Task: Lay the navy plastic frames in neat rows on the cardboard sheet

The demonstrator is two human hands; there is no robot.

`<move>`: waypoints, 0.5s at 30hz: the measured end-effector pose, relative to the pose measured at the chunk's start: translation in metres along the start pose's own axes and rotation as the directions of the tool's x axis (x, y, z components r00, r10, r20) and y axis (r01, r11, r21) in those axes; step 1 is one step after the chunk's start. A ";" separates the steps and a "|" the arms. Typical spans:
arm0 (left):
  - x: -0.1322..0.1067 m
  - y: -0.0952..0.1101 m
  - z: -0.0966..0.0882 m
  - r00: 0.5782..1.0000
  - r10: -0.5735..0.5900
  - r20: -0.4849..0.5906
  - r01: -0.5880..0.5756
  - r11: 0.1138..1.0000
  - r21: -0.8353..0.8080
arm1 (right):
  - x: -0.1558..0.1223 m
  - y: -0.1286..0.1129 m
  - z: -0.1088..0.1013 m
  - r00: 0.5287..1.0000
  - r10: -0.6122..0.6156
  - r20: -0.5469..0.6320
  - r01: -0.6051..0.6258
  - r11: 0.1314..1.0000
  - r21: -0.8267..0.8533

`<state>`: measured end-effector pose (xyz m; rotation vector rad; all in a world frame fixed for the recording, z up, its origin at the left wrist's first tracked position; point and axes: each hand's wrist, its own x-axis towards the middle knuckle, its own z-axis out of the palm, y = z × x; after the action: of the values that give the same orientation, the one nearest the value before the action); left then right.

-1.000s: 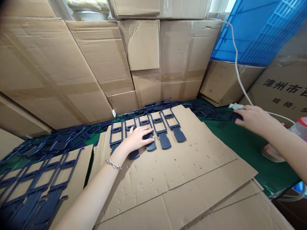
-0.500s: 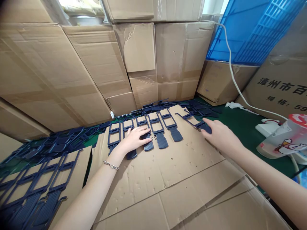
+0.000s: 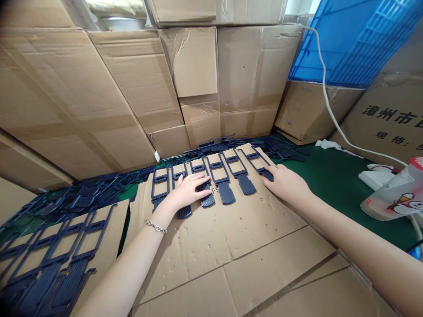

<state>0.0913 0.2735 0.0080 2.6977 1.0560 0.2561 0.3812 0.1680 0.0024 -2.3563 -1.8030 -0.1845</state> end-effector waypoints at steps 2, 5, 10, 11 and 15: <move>-0.001 0.000 0.000 1.000 0.001 -0.002 -0.001 1.000 0.000 | 0.001 -0.003 0.000 1.000 -0.003 -0.003 0.003 1.000 -0.006; -0.001 0.000 0.000 1.000 0.002 -0.007 -0.002 1.000 -0.003 | 0.004 -0.008 0.000 1.000 0.000 0.012 0.000 1.000 -0.018; -0.003 0.001 0.000 1.000 0.017 -0.016 -0.016 1.000 0.010 | 0.003 -0.005 -0.001 0.996 -0.086 0.022 0.084 0.993 0.081; -0.003 0.001 0.000 0.999 0.025 -0.023 -0.025 1.000 0.014 | -0.002 -0.001 -0.002 0.995 -0.102 0.011 0.100 0.989 0.113; -0.002 0.001 0.001 0.989 0.084 -0.123 -0.080 0.996 0.039 | -0.049 0.037 -0.008 0.991 -0.129 -0.038 0.134 0.974 0.184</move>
<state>0.0900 0.2714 0.0073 2.7904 0.9919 0.4298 0.4043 0.1110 -0.0012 -2.1002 -1.8762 -0.0591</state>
